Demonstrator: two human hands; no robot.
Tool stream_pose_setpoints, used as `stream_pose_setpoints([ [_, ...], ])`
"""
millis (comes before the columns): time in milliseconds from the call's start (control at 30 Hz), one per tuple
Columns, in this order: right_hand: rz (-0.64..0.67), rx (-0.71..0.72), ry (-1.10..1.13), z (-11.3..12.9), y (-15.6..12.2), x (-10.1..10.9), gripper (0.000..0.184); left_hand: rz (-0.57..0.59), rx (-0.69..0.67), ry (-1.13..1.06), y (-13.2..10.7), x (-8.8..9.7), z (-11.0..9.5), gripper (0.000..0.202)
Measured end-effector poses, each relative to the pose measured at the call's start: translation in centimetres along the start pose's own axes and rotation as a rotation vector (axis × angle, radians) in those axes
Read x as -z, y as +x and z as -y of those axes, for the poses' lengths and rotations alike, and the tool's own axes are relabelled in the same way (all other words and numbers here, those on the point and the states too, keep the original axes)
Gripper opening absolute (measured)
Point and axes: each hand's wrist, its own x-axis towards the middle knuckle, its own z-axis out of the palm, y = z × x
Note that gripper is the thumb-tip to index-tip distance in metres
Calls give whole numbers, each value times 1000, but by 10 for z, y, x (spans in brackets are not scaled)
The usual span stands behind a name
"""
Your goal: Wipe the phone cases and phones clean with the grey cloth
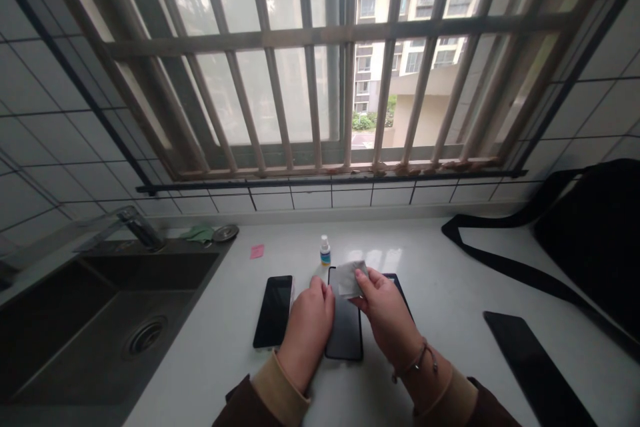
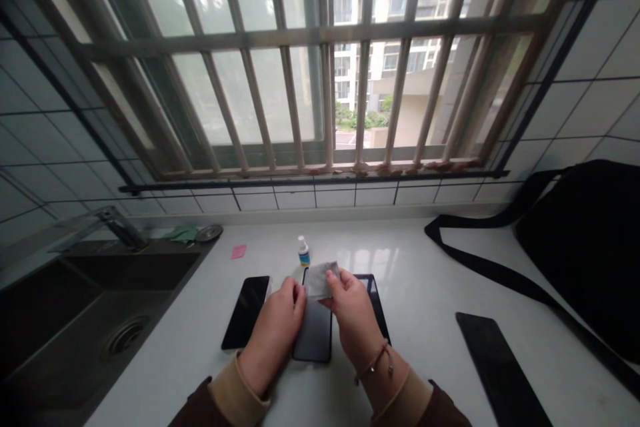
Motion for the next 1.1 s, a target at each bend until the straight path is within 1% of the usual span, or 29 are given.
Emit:
stream_pose_setpoints([
  [100, 8, -17, -5, 1, -2, -1, 53, -37, 38, -212, 1, 3, 0, 14],
  [167, -22, 20, -49, 2, -2, 2, 52, -42, 58, -378, 2, 2, 1, 20],
  [233, -77, 111, -140, 5, -2, 6, 49, -40, 84, -588, 3, 1, 2, 27],
  [267, -110, 174, -207, 7, -1, 9, 47, -36, 94, -674, 4, 0, 3, 27],
  [333, -161, 287, -346, 10, -1, 13, 43, -26, 113, -798, 5, -3, 4, 27],
  [367, -168, 315, -391, 11, 0, 15, 42, -24, 124, -841, 5, -4, 4, 28],
  [400, -160, 315, -409, 11, 0, 16, 42, -23, 138, -888, 5, -5, 3, 28],
  [467, -120, 257, -368, 9, 2, 16, 45, -26, 176, -1024, 4, -6, -1, 27],
  [533, -84, 198, -300, 5, 3, 15, 47, -25, 223, -1192, 2, -4, -7, 23],
  [600, -71, 184, -278, 3, 3, 13, 48, -25, 279, -1364, 0, -2, -14, 19],
  [633, -63, 184, -274, 2, 3, 11, 49, -9, 306, -1431, -2, 0, -17, 19],
  [667, -53, 185, -273, 2, 2, 10, 49, 31, 339, -1489, -3, 2, -19, 22],
  [700, -44, 187, -274, 1, 2, 9, 50, 96, 380, -1540, -4, 3, -20, 28],
  [800, -18, 197, -322, 3, 0, 7, 52, 338, 476, -1645, -6, 5, -22, 48],
  [867, -18, 206, -403, 6, -1, 8, 52, 432, 487, -1683, -6, 5, -21, 54],
  [967, -104, 291, -568, 15, -5, 10, 47, 462, 517, -1693, -7, 7, -21, 58],
  [1033, -199, 404, -674, 22, -9, 11, 41, 473, 542, -1672, -7, 8, -22, 63],
  [1100, -283, 561, -764, 27, -13, 12, 36, 496, 537, -1656, -9, 10, -23, 67],
])
